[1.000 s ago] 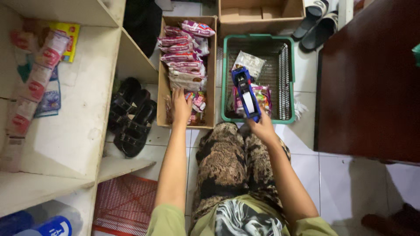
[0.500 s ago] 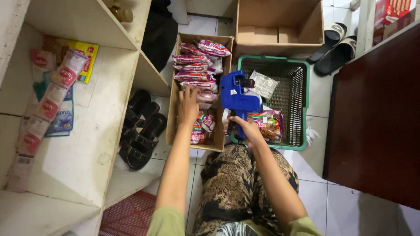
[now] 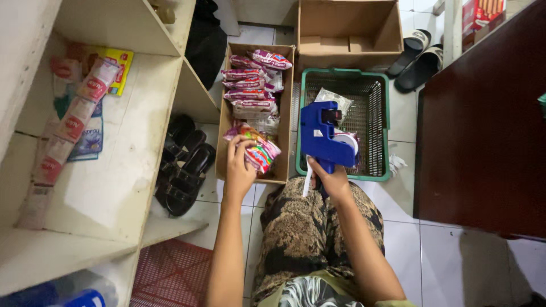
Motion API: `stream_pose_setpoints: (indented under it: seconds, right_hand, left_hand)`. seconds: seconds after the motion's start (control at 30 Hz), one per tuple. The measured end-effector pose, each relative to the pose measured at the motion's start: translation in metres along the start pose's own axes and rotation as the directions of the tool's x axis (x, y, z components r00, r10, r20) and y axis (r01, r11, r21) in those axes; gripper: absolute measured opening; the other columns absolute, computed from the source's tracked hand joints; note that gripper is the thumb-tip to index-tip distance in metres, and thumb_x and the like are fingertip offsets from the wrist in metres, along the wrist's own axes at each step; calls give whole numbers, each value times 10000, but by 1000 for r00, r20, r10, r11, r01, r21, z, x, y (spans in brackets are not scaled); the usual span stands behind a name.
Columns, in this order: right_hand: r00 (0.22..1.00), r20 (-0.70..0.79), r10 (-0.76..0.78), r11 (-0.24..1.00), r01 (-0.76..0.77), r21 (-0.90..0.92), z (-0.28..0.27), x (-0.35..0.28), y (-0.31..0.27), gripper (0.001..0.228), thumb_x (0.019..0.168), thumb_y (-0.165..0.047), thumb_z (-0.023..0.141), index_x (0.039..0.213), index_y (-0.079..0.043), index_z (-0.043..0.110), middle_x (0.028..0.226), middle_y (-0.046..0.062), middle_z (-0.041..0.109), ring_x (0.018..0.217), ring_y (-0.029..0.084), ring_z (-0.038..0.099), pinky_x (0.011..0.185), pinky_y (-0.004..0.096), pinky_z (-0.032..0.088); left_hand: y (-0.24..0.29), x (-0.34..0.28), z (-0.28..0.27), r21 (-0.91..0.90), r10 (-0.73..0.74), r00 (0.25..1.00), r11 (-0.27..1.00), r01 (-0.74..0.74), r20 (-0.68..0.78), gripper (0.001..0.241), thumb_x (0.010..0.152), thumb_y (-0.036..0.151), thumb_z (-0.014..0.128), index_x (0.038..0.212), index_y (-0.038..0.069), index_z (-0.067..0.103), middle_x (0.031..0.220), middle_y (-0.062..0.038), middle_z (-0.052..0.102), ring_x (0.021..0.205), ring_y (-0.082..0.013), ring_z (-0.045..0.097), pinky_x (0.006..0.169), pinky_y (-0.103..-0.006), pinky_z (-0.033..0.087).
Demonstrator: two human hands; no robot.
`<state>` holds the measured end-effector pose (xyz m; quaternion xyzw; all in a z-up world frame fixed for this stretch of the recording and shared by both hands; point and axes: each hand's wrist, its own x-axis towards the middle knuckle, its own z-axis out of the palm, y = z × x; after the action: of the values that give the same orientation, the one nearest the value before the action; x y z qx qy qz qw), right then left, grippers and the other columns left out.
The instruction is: The person applies price labels to individual packets of instant noodles using a handheld price labeling tool.
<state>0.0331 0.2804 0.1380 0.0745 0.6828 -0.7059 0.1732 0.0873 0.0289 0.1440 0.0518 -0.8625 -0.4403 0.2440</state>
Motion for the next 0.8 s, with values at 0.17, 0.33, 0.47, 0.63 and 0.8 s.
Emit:
stream_pose_setpoints:
  seconds: [0.17,0.33,0.47,0.63,0.8]
  right_hand:
    - [999,52,9,998,-5,-69,-22,-38,-8,297,917,-252,743,1022,18,676,783,93,715,625,182,685,601,344,551]
    - [993,112,32,981,-52,186,-38,-66,-10,317,902,-218,713,1120,8,671,893,101,750,763,219,740,721,349,608]
    - [990,116,-84,980,61,192,-51,-79,-11,256,961,-199,681,1095,19,671,883,112,735,800,209,737,748,348,607]
    - [988,22,-153,972,146,181,-64,-85,-9,200,965,-159,689,1029,30,668,871,111,727,758,219,725,711,353,604]
    - [983,-164,-82,994,92,55,-72,-83,3,203,929,-139,746,1022,17,656,751,80,645,579,192,609,537,338,492]
  left_hand:
    - [67,-35,-32,-299,-41,996,952,65,85,386,845,-46,575,1211,58,640,1389,-154,503,1356,-334,502,1169,-430,380]
    - [89,-43,-16,-206,-72,996,975,79,44,418,794,115,860,1147,66,640,1327,-154,486,1293,-319,511,1104,-433,429]
    - [94,-41,1,-235,-58,998,971,50,-30,743,754,9,857,1375,106,460,1477,-140,328,1359,-317,473,1081,-442,480]
    - [98,-37,13,-612,-229,973,769,184,5,989,755,-72,851,1485,134,217,1474,-122,334,1339,-304,551,1053,-419,529]
    - [101,-27,20,-619,-234,972,759,205,34,1010,640,-99,820,1459,82,257,1369,-142,360,1246,-320,632,1004,-414,544]
